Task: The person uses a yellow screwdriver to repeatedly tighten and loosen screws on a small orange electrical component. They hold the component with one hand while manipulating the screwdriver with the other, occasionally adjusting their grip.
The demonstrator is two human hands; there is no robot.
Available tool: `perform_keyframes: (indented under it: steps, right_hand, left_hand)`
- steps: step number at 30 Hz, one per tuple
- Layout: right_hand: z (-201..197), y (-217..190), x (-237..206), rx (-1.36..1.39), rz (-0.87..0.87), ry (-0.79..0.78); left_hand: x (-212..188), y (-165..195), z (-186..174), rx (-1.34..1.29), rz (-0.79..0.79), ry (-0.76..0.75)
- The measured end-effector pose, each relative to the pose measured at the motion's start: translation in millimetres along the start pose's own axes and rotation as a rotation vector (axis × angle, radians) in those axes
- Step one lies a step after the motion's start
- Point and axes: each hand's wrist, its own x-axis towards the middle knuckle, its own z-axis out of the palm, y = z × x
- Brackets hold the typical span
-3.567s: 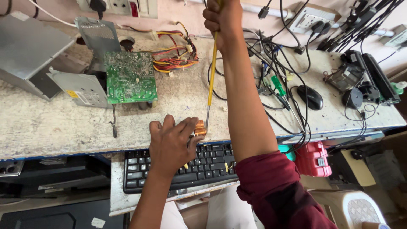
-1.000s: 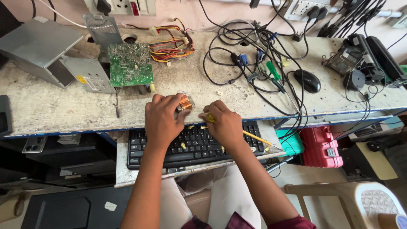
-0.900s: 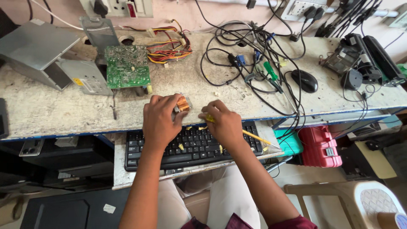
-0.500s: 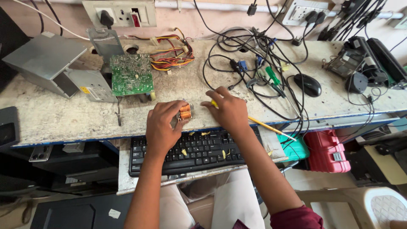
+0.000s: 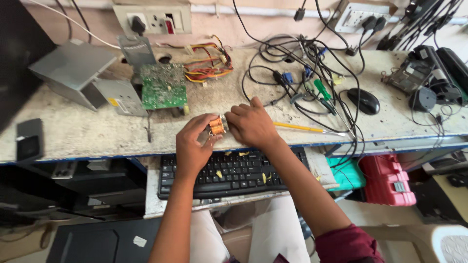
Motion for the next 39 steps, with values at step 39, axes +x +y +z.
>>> perform_keyframes:
  steps: [39]
  right_hand:
    - [1.1, -9.7, -12.0, 0.357, -0.053, 0.427]
  left_hand:
    - [-9.0, -4.2, 2.3, -0.100, 0.013, -0.029]
